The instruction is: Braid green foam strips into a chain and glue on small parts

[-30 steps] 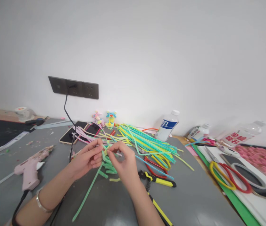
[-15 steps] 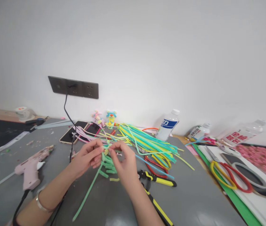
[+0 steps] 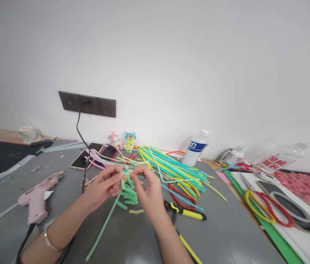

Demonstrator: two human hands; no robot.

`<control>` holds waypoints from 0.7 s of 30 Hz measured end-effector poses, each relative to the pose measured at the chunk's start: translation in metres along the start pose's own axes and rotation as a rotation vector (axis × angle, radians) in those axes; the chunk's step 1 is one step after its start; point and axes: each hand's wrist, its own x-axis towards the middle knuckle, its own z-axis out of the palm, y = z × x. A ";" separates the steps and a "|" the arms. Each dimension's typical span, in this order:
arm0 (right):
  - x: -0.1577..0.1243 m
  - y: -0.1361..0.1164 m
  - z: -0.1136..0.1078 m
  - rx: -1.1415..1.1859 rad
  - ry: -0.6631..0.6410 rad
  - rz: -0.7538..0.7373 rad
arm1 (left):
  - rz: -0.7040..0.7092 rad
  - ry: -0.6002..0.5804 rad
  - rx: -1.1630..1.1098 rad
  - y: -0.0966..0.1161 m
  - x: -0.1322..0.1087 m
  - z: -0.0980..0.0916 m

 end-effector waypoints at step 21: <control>-0.002 0.003 0.007 0.026 -0.087 -0.077 | 0.071 0.095 -0.047 0.001 0.000 0.003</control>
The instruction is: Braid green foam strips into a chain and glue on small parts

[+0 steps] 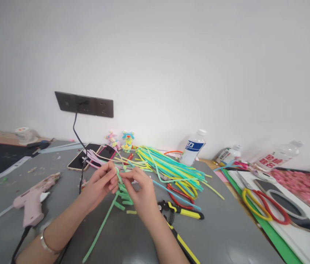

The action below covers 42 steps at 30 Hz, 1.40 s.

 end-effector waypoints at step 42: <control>0.005 0.002 -0.002 0.482 0.003 0.369 | 0.070 0.083 0.165 -0.004 0.006 -0.007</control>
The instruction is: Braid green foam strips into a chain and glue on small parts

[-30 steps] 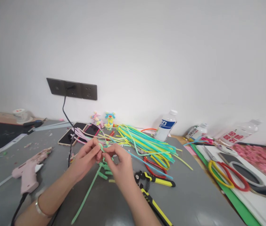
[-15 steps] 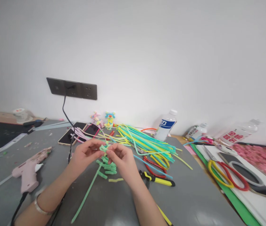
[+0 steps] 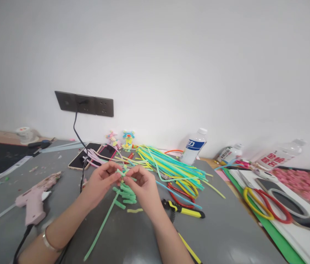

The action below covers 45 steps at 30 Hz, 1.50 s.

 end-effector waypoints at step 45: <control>-0.005 -0.001 -0.008 -0.416 0.087 -0.243 | -0.300 -0.142 -0.064 0.003 -0.001 -0.006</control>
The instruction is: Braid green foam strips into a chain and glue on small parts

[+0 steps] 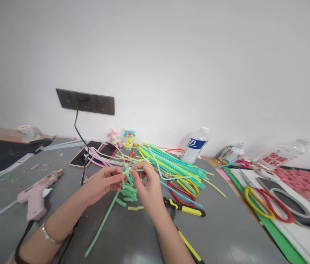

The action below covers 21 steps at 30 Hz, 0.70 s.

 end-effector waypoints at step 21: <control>-0.005 -0.006 0.012 -0.192 -0.063 -0.204 | 0.110 0.237 -0.311 0.000 0.004 0.010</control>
